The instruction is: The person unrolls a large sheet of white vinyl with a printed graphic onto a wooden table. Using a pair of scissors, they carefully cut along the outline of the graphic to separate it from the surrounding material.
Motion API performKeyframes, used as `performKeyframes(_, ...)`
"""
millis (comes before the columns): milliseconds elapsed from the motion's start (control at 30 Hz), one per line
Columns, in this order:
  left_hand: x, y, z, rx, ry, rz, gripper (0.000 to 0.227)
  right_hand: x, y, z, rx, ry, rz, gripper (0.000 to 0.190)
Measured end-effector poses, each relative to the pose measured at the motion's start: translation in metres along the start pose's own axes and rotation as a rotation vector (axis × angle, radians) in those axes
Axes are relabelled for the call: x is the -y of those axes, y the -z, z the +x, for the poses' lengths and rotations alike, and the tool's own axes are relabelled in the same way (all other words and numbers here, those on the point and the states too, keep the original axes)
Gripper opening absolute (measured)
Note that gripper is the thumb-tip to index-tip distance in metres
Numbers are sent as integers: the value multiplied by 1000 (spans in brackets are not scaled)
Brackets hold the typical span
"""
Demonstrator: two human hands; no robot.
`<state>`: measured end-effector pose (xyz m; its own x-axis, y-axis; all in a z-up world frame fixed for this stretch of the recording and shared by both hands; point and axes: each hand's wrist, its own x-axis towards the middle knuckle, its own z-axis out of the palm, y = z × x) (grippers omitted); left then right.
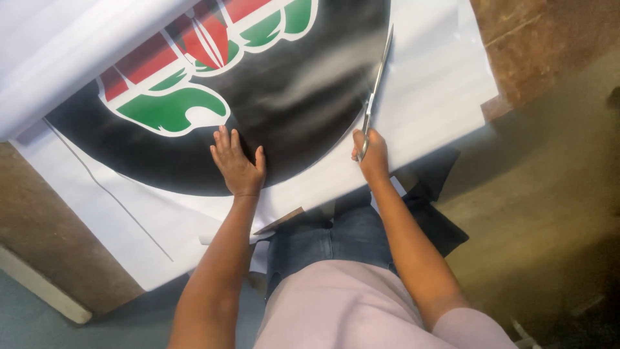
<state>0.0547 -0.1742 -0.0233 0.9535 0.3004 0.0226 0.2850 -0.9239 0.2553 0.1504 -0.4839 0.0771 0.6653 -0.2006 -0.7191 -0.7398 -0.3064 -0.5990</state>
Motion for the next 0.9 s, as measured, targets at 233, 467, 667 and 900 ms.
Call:
performKeyframes(233,-30,-17,32,-85,84,44,58,-2,16,7,47,-13,-74,29)
performKeyframes(467,-159,-83,131,-190,326,-9,72,28,37,12,144,-69,-145,25)
performKeyframes(667,-183,-86,134,-122,438,107,82,34,38,31,136,-65,-116,26)
performKeyframes(900,-186,-78,139,-110,441,92,85,34,39,40,133,-74,-176,28)
